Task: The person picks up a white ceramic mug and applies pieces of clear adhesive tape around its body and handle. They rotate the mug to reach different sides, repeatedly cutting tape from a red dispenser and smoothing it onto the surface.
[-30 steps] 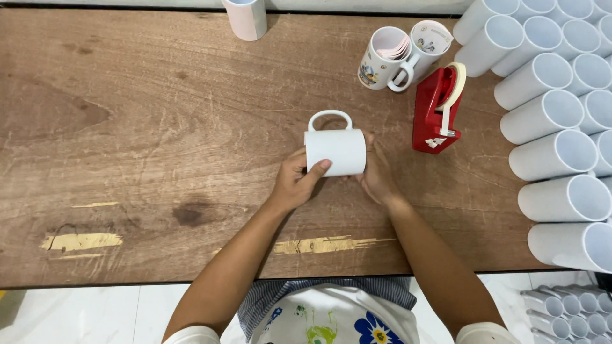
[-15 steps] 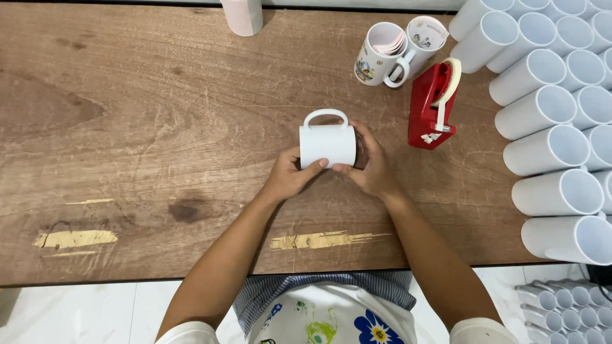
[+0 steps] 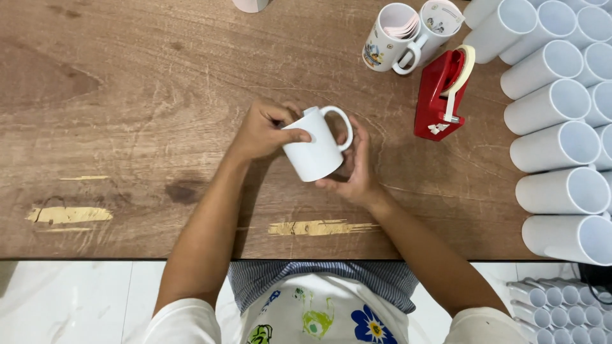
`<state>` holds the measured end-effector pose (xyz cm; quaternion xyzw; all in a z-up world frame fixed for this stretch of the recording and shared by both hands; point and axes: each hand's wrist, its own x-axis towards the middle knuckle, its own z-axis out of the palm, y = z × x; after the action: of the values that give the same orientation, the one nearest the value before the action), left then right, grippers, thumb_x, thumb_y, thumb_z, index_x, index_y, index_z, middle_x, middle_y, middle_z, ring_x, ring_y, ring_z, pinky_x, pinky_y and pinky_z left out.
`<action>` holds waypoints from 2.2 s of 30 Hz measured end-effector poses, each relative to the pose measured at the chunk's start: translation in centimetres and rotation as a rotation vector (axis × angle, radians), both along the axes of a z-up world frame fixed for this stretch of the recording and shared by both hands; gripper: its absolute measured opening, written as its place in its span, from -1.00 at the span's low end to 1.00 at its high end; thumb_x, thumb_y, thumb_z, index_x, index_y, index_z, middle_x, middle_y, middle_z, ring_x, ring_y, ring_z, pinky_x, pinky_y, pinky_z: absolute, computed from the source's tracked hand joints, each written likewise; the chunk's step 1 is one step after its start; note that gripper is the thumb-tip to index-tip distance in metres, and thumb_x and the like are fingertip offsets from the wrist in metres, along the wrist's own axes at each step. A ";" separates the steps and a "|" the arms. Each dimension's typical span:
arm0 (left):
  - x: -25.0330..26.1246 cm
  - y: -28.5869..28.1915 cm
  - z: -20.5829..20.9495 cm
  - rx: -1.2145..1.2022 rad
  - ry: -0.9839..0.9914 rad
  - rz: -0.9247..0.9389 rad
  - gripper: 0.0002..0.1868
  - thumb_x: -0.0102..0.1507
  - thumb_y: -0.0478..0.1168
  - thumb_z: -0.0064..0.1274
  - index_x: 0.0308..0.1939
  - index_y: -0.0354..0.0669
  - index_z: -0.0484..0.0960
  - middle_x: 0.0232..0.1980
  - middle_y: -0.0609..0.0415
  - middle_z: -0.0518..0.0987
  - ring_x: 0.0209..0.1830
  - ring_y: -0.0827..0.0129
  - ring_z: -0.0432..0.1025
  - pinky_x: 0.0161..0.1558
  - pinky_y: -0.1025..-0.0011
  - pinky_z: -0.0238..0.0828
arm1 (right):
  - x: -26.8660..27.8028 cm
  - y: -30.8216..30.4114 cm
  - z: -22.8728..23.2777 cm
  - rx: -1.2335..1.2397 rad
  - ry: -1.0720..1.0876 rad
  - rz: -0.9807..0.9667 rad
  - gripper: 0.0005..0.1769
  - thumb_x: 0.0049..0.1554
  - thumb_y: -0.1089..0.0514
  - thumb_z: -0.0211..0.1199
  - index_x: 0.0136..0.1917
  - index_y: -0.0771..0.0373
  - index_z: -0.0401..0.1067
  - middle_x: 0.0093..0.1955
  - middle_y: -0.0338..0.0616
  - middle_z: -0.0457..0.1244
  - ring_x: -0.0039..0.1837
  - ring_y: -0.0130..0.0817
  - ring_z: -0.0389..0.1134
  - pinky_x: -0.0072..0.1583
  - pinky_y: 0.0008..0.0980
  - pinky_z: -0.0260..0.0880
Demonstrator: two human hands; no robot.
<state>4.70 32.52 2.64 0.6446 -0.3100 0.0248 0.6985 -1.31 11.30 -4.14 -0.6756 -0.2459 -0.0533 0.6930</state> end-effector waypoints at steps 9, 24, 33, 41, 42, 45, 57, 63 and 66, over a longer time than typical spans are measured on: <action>3.1 0.3 -0.3 0.106 0.003 -0.135 -0.66 0.01 0.03 0.32 -0.60 -0.13 0.62 -0.53 0.12 0.48 -0.41 0.42 0.35 -0.17 0.40 0.29 | -0.3 0.7 0.1 0.042 0.011 -0.160 0.31 -0.19 0.38 0.48 0.49 0.16 -0.43 0.19 -0.03 -0.07 0.18 -0.22 0.22 0.19 -0.29 0.41; -3.0 -3.7 -3.3 0.044 0.301 -0.151 -0.86 0.22 -0.24 0.15 -0.42 -0.17 0.58 -0.45 0.19 0.53 -0.37 0.50 0.35 -0.23 0.48 0.29 | 2.8 -3.4 1.8 -0.015 0.077 -0.237 -0.63 0.26 0.27 -0.13 0.30 0.39 0.23 0.28 0.12 0.20 0.30 -0.11 0.24 0.23 -0.18 0.30; -3.2 -2.8 -3.2 0.026 0.333 -0.135 -0.86 0.21 -0.32 0.12 -0.45 -0.12 0.54 -0.47 0.24 0.50 -0.41 0.56 0.31 -0.28 0.56 0.26 | 2.4 -2.5 5.0 -0.222 0.091 -0.312 -0.76 0.23 0.22 0.03 0.13 0.35 0.38 0.02 0.05 0.35 0.13 -0.18 0.36 0.12 -0.21 0.37; -3.0 -2.6 -4.1 0.039 0.339 -0.104 -0.89 0.19 -0.32 0.14 -0.44 -0.18 0.56 -0.46 0.20 0.53 -0.42 0.53 0.30 -0.28 0.52 0.28 | 1.9 -2.9 7.9 -0.431 0.015 -0.332 -0.78 0.16 0.24 0.14 0.08 0.30 0.43 -0.03 0.06 0.35 0.06 -0.04 0.39 0.05 -0.13 0.39; -2.9 -2.6 -4.1 0.040 0.352 -0.103 -0.92 0.19 -0.32 0.14 -0.40 -0.19 0.58 -0.44 0.17 0.55 -0.40 0.50 0.31 -0.25 0.50 0.30 | 1.7 -2.9 8.7 -0.520 -0.063 -0.346 -0.81 0.13 0.26 0.19 0.04 0.28 0.46 -0.09 0.06 0.36 0.00 0.01 0.40 -0.01 -0.14 0.39; -3.0 -2.5 -3.5 0.033 0.378 -0.088 -0.93 0.18 -0.32 0.15 -0.38 -0.21 0.59 -0.42 0.17 0.54 -0.40 0.48 0.32 -0.23 0.48 0.31 | 4.1 -5.5 7.3 -0.673 -0.300 -0.380 -0.86 0.11 0.16 0.25 -0.03 0.16 0.49 -0.10 -0.07 0.34 -0.05 -0.05 0.38 -0.02 -0.18 0.37; -2.4 -2.7 -6.4 0.155 0.399 -0.084 -0.81 0.18 -0.14 0.12 -0.28 -0.20 0.59 -0.29 0.24 0.54 -0.31 0.57 0.39 -0.30 0.58 0.32 | 16.2 -7.9 16.3 -1.504 -0.081 -0.300 -0.41 0.01 0.41 -0.11 0.28 0.12 0.32 0.09 0.17 0.27 0.07 0.23 0.26 -0.10 0.11 0.23; -2.6 -2.7 -5.4 0.173 0.432 -0.099 -0.76 0.18 -0.13 0.11 -0.21 -0.22 0.60 -0.23 0.17 0.59 -0.26 0.50 0.44 -0.24 0.54 0.36 | 19.2 -9.2 14.5 -1.576 -0.116 -0.256 -0.51 -0.02 0.38 0.00 0.08 0.00 0.51 -0.09 0.03 0.33 0.00 0.09 0.28 -0.15 -0.05 0.25; -2.6 -2.7 -5.7 0.161 0.433 -0.112 -0.80 0.19 -0.13 0.11 -0.26 -0.20 0.58 -0.28 0.20 0.56 -0.30 0.52 0.42 -0.30 0.55 0.33 | 20.6 -10.2 13.6 -1.607 -0.339 -0.291 -0.68 0.11 0.21 0.07 0.09 -0.02 0.52 -0.09 -0.10 0.37 -0.10 0.06 0.32 -0.24 -0.02 0.24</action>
<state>2.12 29.80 -3.01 0.6703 -0.1889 -0.1776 0.6953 19.33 1.07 9.43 -0.9722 -0.2203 -0.0514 -0.0603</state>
